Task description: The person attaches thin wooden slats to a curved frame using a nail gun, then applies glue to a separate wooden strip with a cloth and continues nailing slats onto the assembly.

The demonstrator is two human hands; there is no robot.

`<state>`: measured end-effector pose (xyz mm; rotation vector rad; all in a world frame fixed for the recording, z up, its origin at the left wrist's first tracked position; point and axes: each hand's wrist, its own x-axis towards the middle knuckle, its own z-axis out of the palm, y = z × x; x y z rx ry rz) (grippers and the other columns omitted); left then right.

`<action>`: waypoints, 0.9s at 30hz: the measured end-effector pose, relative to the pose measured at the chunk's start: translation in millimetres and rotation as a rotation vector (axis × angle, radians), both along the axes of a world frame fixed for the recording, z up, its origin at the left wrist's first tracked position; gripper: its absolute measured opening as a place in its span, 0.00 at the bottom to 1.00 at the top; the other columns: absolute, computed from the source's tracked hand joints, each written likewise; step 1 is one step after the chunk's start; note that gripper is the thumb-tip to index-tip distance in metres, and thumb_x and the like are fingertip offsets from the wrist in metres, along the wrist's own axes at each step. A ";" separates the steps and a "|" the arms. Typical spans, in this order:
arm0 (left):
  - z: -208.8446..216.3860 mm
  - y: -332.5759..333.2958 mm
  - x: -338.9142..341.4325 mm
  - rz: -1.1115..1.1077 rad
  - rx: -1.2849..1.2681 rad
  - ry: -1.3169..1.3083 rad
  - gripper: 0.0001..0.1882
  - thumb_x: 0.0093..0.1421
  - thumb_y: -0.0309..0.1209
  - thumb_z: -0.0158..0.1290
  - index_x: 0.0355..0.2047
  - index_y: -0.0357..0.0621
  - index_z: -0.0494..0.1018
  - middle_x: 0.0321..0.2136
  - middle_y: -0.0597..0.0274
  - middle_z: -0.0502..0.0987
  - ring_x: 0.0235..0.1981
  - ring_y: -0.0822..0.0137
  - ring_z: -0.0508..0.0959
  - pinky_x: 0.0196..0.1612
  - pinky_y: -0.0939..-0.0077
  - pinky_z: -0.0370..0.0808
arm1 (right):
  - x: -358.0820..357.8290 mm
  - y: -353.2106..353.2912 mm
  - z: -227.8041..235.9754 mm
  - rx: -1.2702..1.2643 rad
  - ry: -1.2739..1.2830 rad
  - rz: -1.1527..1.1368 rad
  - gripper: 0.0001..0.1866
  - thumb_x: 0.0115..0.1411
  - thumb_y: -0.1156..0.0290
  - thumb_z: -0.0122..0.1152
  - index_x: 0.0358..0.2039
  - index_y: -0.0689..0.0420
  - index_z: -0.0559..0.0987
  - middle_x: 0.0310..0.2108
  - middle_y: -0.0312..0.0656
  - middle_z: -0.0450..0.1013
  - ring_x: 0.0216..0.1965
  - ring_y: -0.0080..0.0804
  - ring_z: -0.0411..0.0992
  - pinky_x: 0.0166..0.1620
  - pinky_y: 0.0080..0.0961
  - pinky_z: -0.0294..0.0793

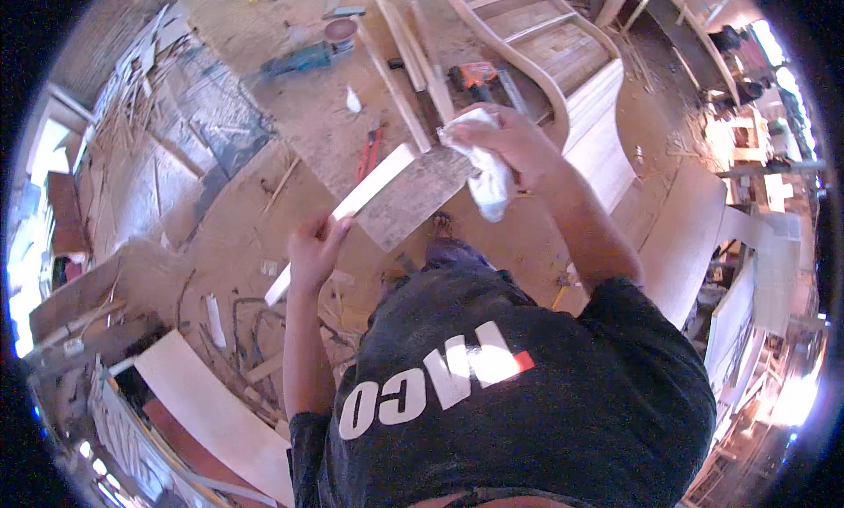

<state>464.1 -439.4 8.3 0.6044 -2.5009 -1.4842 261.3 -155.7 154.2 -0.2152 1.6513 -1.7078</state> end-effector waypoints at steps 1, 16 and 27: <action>-2.2 -2.5 -2.8 -0.028 0.033 0.080 0.27 0.60 0.51 0.66 0.27 0.34 0.77 0.15 0.66 0.63 0.19 0.73 0.62 0.22 0.68 0.60 | -1.2 0.2 4.3 0.008 -0.001 0.014 0.13 0.62 0.67 0.70 0.43 0.61 0.82 0.32 0.38 0.79 0.29 0.25 0.77 0.31 0.28 0.80; 18.5 -4.8 -7.8 -0.094 -0.039 0.152 0.25 0.57 0.50 0.69 0.42 0.39 0.84 0.15 0.68 0.65 0.18 0.75 0.63 0.22 0.72 0.60 | -7.4 -16.1 16.1 0.188 0.174 0.209 0.14 0.61 0.66 0.72 0.43 0.59 0.83 0.33 0.35 0.79 0.32 0.22 0.76 0.37 0.24 0.76; 26.1 -0.1 -5.1 -0.118 -0.020 0.135 0.19 0.58 0.44 0.69 0.32 0.40 0.79 0.18 0.71 0.62 0.20 0.76 0.60 0.23 0.72 0.56 | -8.4 -18.7 11.3 0.125 0.139 0.224 0.14 0.59 0.67 0.74 0.40 0.61 0.84 0.31 0.37 0.80 0.30 0.23 0.77 0.34 0.23 0.76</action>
